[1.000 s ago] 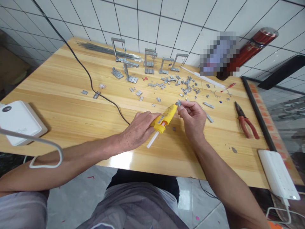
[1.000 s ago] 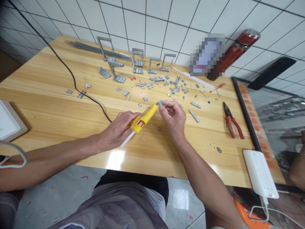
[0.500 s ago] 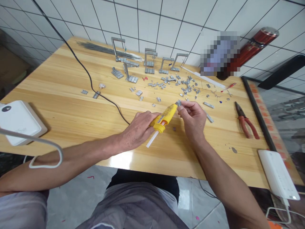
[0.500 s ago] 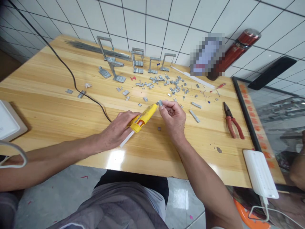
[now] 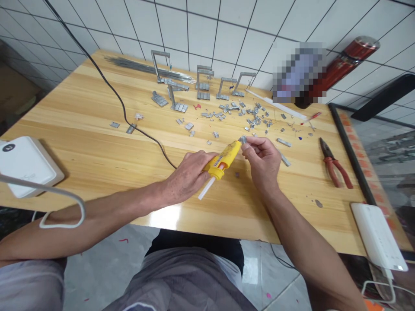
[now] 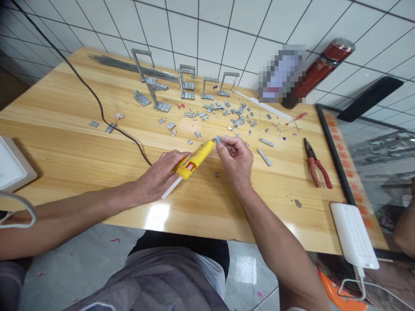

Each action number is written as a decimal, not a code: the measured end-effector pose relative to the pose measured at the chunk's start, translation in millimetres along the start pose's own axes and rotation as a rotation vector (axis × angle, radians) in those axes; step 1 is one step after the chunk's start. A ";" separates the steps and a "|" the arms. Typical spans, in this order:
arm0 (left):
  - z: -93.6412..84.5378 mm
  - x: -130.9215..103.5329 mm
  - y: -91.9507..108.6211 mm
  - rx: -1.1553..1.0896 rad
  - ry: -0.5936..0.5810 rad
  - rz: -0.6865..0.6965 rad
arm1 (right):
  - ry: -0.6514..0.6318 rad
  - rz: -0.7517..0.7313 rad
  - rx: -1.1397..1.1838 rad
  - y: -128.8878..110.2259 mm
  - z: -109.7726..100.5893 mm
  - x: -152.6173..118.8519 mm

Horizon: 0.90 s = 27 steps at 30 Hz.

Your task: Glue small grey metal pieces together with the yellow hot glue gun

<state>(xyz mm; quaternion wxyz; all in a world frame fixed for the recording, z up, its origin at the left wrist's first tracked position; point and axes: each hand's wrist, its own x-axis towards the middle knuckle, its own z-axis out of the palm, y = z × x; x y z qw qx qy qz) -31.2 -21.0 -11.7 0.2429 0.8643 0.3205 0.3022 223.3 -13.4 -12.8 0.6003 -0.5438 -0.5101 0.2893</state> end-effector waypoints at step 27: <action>1.9 -0.3 -2.0 -0.042 0.023 0.016 | -0.017 -0.003 0.000 -0.6 -1.0 0.8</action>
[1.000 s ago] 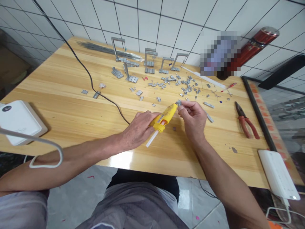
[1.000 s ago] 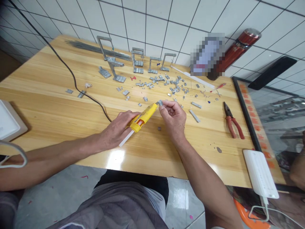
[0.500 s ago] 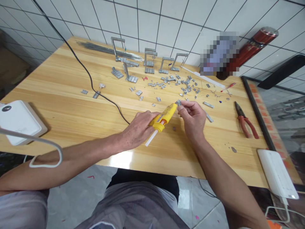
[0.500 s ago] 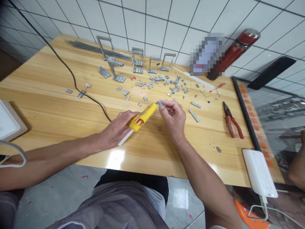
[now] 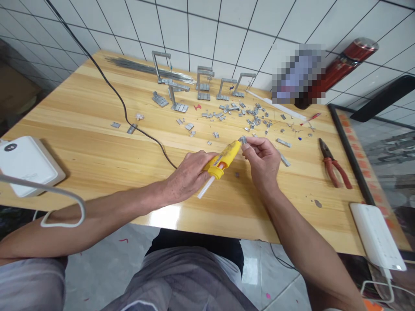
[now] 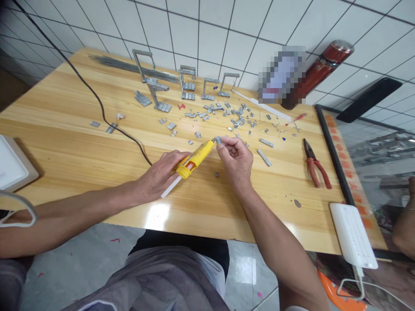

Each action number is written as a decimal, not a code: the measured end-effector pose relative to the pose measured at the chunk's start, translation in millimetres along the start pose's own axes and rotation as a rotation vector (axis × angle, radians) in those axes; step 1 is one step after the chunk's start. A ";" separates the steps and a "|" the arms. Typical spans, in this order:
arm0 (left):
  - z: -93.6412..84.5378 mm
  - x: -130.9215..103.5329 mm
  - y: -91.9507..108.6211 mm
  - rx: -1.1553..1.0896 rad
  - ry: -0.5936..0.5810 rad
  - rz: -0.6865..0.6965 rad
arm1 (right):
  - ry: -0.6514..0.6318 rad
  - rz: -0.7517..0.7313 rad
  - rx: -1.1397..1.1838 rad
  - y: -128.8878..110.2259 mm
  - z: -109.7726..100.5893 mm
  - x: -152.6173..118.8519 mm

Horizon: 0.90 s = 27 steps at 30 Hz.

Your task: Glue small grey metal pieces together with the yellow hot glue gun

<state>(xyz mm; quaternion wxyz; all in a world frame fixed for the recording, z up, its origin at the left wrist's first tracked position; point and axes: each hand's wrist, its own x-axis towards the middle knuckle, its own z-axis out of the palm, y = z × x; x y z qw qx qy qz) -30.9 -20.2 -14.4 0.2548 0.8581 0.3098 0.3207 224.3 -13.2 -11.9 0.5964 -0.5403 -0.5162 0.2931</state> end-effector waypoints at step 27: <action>3.5 -1.2 -2.6 -0.034 0.008 -0.022 | 0.022 0.025 0.012 -1.3 0.3 0.8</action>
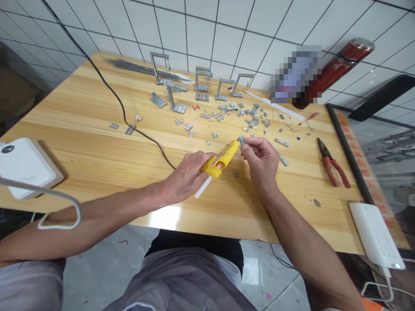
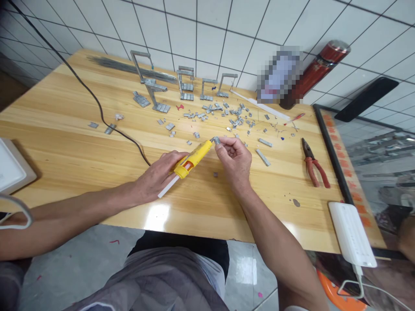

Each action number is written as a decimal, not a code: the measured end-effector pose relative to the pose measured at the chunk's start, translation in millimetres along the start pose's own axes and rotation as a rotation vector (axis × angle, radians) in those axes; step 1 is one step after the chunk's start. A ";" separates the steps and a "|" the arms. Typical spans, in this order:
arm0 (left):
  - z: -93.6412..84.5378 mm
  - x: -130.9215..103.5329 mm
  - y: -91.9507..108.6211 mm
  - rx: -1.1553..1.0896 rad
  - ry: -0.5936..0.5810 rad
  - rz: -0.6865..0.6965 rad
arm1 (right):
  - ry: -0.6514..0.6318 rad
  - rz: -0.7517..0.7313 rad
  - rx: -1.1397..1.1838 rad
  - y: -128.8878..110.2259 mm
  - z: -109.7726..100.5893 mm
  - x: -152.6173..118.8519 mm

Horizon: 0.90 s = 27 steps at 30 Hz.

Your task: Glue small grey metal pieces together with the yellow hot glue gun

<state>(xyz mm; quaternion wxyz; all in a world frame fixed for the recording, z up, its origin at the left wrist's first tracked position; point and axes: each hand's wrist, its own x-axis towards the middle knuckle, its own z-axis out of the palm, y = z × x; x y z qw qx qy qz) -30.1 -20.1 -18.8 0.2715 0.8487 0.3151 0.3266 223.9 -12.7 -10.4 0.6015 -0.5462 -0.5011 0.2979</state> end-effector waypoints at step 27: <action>3.5 -3.5 -8.6 0.005 0.066 0.095 | -0.025 0.016 0.030 -3.2 -1.1 0.2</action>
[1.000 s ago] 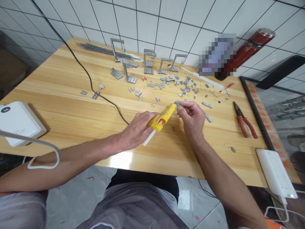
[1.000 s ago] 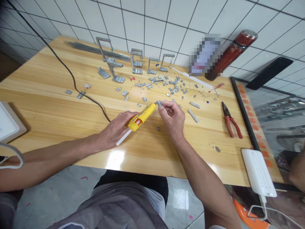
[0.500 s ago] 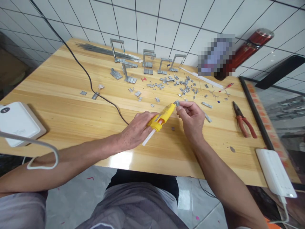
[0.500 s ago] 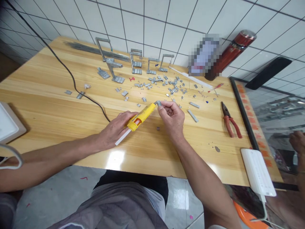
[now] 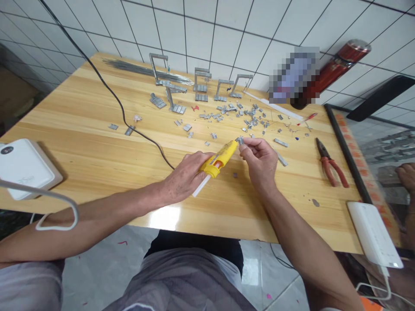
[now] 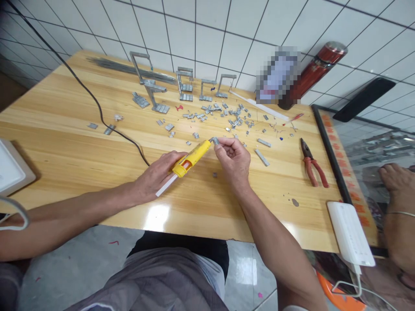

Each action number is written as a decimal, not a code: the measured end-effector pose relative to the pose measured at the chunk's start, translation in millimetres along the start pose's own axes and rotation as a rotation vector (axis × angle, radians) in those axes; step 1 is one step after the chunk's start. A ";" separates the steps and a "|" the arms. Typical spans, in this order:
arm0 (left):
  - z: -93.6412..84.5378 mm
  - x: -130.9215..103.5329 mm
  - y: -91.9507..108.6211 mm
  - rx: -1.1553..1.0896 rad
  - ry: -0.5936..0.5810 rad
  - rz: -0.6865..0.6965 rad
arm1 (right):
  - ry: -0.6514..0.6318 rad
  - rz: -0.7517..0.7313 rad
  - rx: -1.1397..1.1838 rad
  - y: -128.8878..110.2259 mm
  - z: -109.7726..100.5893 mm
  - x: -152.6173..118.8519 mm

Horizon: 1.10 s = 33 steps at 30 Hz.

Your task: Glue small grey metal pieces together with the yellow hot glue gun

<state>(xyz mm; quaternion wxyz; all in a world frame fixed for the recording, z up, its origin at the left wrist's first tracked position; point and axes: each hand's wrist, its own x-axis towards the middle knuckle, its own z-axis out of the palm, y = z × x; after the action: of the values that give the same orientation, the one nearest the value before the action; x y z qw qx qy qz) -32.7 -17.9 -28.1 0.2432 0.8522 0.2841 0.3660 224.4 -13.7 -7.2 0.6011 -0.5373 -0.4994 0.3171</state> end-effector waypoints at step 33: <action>-0.9 0.5 -3.7 -0.009 -0.020 -0.061 | -0.098 0.273 0.302 -5.8 -6.5 7.0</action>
<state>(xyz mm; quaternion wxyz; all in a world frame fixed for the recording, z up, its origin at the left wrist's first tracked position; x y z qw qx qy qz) -34.2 -14.7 -29.6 0.2607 0.8457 0.3058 0.3511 231.7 -10.6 0.7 0.6014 -0.4878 -0.3973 0.4925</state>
